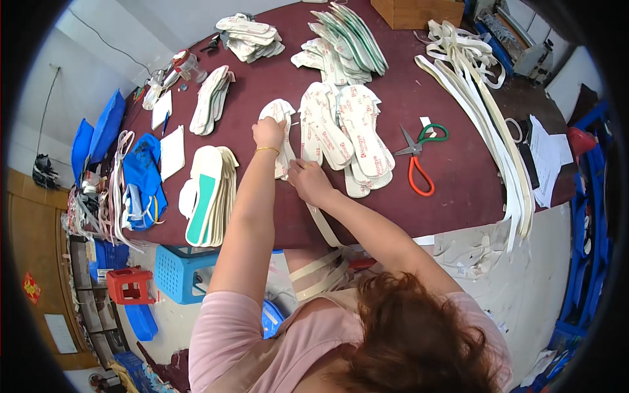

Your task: Manually attaching heel and toe covers to shoe insoles and trimming excess material with scissors.

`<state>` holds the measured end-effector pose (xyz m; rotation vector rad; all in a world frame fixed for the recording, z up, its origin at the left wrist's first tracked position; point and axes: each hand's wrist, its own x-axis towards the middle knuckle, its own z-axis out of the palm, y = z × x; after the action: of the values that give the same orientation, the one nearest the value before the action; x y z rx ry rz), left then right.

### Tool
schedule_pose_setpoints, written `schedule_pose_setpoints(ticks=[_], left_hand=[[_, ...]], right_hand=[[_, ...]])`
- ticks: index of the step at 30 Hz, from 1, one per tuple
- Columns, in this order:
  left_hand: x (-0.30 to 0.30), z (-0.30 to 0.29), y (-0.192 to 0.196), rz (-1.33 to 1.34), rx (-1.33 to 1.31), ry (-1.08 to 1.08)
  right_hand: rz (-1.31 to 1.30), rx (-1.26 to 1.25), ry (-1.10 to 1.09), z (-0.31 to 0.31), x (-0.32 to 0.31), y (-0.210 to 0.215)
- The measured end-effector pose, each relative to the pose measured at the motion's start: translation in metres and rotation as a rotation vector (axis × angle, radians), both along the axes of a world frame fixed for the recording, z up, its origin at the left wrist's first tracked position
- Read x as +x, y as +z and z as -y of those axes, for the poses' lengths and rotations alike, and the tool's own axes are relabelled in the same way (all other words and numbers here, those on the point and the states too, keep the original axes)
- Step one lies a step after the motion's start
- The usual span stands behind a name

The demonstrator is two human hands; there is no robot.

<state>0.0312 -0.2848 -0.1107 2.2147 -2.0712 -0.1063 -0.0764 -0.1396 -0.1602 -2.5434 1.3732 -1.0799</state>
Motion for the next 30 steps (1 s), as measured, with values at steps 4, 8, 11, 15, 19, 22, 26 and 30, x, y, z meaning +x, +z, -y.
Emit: schedule_pose_setpoints(ticks=[4, 8, 11, 15, 19, 22, 26, 30], left_hand=[[0.011, 0.017, -0.003, 0.209, -0.026, -0.279], [0.035, 0.033, -0.016, 0.09, -0.052, -0.204], [0.031, 0.011, 0.017, 0.125, 0.014, -0.301], [0.06, 0.001, 0.043, -0.027, -0.293, -0.124], [0.057, -0.028, 0.098, -0.35, -0.635, -0.049], [0.041, -0.097, 0.116, -0.996, -0.709, 0.036], [0.025, -0.178, 0.104, -2.362, -0.212, 0.183], [0.016, -0.218, 0.059, -2.188, -0.119, 0.172]], right_hand=[[-0.13, 0.268, -0.053, 0.008, 0.002, 0.024], [-0.052, 0.458, -0.056, 0.016, 0.011, 0.036], [-0.101, 0.566, -0.078, 0.024, 0.0, 0.036], [-0.104, 0.493, -0.111, 0.019, 0.011, 0.038], [-0.12, 0.532, -0.077, 0.024, 0.003, 0.035], [0.202, 0.689, -0.083, 0.049, -0.015, 0.005], [1.237, 0.998, 0.118, 0.029, -0.022, 0.029], [1.425, 0.955, 0.264, -0.045, -0.055, 0.084]])
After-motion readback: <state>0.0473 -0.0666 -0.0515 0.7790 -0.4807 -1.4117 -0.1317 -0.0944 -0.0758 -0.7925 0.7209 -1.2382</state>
